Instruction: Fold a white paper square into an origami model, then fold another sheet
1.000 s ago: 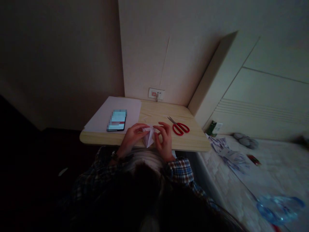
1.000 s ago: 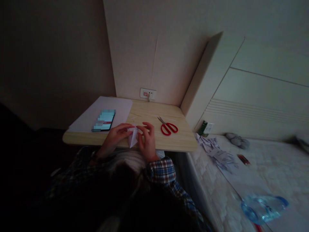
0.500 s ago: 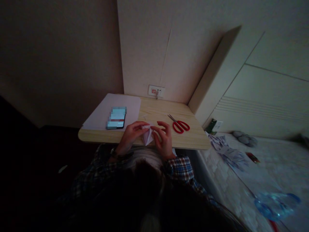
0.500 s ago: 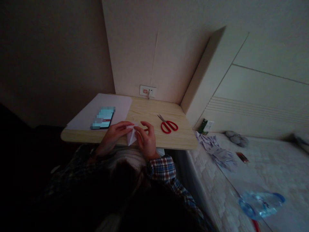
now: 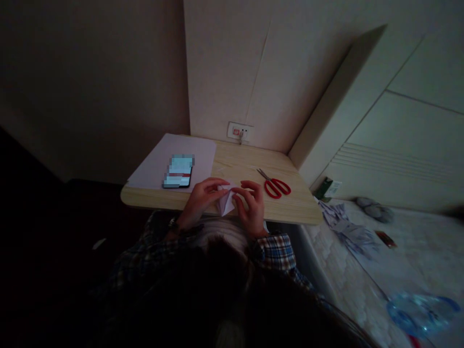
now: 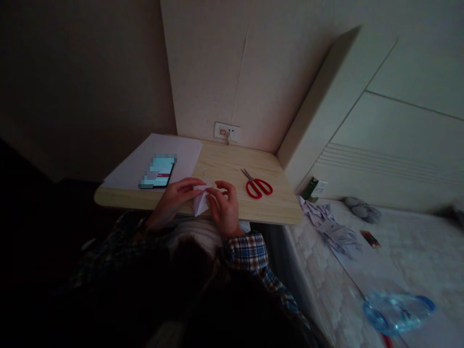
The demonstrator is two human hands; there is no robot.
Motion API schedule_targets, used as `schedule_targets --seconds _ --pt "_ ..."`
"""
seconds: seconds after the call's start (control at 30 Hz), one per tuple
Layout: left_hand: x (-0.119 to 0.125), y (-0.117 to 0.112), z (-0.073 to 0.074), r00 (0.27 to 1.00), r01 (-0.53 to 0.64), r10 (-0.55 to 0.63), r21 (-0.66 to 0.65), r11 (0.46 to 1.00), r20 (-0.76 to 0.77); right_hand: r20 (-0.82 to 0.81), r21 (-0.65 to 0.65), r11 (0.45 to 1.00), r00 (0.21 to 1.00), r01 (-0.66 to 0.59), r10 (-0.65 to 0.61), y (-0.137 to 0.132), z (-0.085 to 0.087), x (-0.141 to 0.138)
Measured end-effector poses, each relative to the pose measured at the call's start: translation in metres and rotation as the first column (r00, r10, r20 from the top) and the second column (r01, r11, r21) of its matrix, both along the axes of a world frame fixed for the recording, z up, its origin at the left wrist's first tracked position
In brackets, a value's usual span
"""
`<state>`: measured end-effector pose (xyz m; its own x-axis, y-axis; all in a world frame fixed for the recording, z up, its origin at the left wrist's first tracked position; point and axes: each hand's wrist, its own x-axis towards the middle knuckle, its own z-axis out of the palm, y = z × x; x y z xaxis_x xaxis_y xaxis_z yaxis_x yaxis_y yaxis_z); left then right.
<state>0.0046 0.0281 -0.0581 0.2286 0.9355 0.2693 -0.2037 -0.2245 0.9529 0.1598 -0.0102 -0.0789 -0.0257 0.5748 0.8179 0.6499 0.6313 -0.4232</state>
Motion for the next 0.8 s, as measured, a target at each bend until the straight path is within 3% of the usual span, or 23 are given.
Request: schedule_targets --seconds 0.37,0.8 --pt "-0.0019 0.0006 0.0002 0.999 0.006 -0.003 0.073 0.997 -0.051 -0.017 0.012 0.999 0.999 -0.033 0.033 -0.0002 0.0004 -0.0001" --pt "-0.0008 0.0004 -0.0003 0.999 0.007 -0.005 0.049 0.999 -0.04 -0.011 0.056 0.997 0.998 -0.054 0.054 -0.0026 0.0016 0.001"
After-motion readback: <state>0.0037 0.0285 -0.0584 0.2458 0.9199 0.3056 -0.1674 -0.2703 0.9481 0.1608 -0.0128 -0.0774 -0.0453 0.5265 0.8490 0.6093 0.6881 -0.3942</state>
